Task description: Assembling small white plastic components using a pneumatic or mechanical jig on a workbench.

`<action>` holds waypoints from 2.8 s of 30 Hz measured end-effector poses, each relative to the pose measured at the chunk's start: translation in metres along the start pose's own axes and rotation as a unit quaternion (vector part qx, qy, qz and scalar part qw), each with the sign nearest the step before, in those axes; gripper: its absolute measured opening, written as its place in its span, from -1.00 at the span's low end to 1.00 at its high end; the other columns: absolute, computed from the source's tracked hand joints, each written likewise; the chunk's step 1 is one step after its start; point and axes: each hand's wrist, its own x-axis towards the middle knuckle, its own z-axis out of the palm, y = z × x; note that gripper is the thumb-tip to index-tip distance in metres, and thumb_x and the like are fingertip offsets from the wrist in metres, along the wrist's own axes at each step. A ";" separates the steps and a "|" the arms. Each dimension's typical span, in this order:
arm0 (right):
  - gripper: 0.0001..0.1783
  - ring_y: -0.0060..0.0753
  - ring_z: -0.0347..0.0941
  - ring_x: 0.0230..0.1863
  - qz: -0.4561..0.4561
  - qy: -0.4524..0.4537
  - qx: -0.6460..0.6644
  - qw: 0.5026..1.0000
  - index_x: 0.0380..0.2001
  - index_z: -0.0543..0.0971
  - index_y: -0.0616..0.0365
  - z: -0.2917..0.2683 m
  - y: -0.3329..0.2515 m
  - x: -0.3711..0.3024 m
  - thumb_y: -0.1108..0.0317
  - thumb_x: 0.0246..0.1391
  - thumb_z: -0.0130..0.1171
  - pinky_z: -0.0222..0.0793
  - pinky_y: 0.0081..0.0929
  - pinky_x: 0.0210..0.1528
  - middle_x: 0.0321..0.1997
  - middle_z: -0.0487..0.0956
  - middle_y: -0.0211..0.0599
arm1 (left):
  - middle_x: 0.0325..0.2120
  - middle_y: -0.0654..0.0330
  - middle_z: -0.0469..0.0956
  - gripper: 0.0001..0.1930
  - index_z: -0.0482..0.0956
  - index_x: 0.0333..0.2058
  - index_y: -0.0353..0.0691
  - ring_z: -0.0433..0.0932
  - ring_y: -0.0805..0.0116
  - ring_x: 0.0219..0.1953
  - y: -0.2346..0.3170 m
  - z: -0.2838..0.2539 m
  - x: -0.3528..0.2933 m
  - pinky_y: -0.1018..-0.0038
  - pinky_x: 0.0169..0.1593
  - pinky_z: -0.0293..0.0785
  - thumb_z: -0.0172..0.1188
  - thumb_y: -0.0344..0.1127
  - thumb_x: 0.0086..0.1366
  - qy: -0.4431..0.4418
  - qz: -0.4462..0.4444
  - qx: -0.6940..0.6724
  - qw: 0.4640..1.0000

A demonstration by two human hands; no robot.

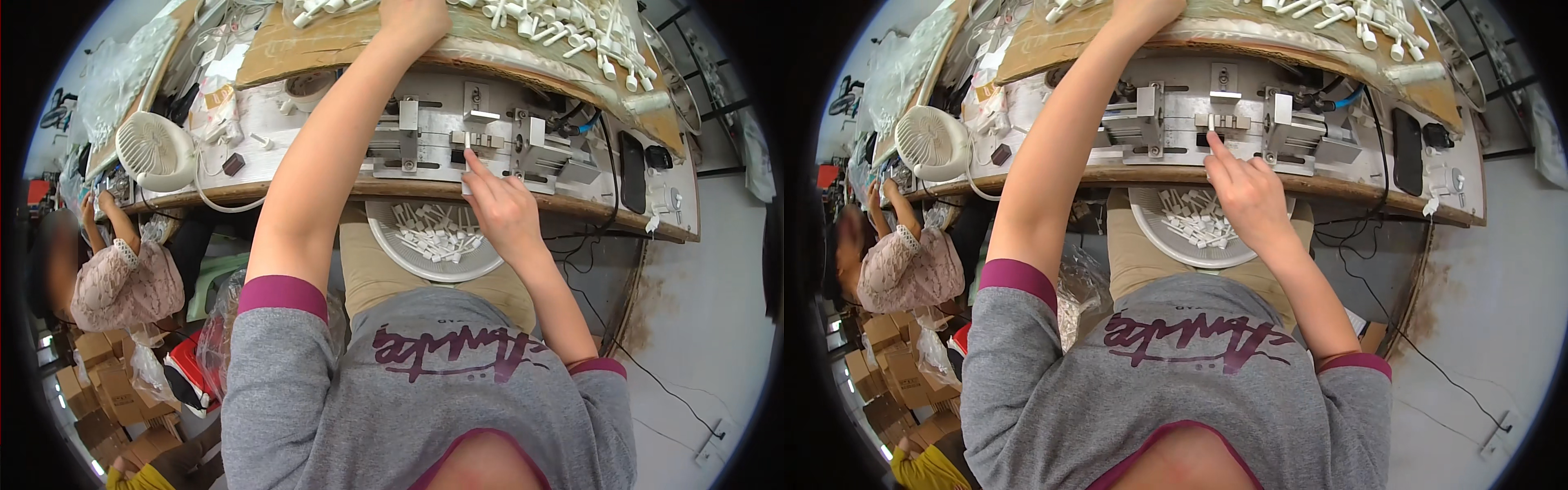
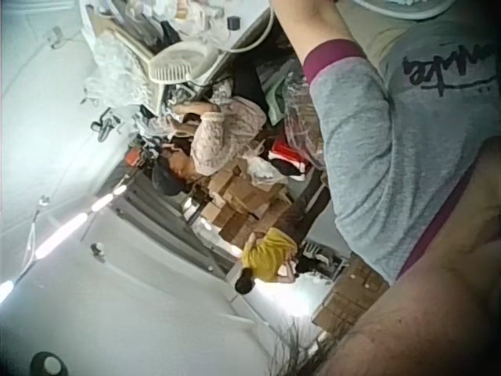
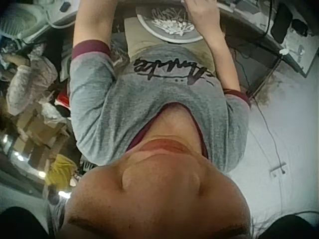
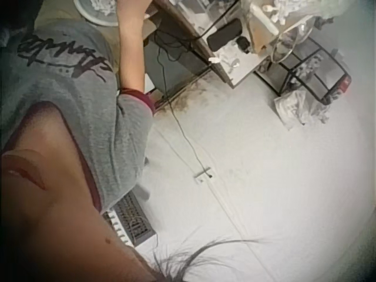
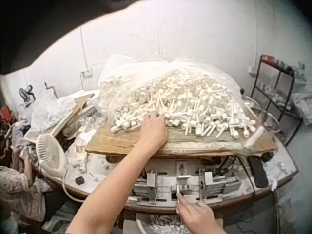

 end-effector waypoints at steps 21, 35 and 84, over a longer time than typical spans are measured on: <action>-0.73 -0.16 0.53 -0.57 0.041 -0.082 -0.033 0.995 -0.29 0.52 0.14 0.001 0.006 0.025 0.43 -0.13 0.31 0.50 -0.39 -0.42 0.07 0.59 -0.18 | -0.33 0.05 0.63 -0.69 0.65 -0.21 -0.33 0.63 0.25 -0.27 0.008 -0.089 -0.037 0.34 -0.19 0.55 0.37 -0.26 0.12 -0.121 -0.064 -0.317 0.939; -0.62 -0.41 0.44 -0.27 0.176 0.127 0.016 0.976 -0.12 0.59 0.09 -0.056 0.093 0.123 0.28 -0.06 0.37 0.30 -0.50 -0.22 -0.28 0.58 -0.29 | 0.00 0.25 0.59 -0.75 0.65 -0.24 -0.19 0.65 0.26 -0.37 0.044 -0.075 -0.211 0.41 -0.30 0.57 0.36 -0.35 0.06 -0.098 0.117 -0.178 0.972; -0.67 -0.18 0.58 -0.52 0.055 -0.095 -0.029 0.993 -0.26 0.53 0.14 0.002 0.004 0.026 0.41 -0.17 0.37 0.53 -0.35 -0.42 0.04 0.60 -0.20 | -0.44 -0.03 0.59 -0.68 0.60 -0.35 -0.36 0.60 0.12 -0.39 0.041 -0.065 -0.054 0.26 -0.27 0.51 0.43 -0.24 0.04 -0.010 0.065 -0.270 0.961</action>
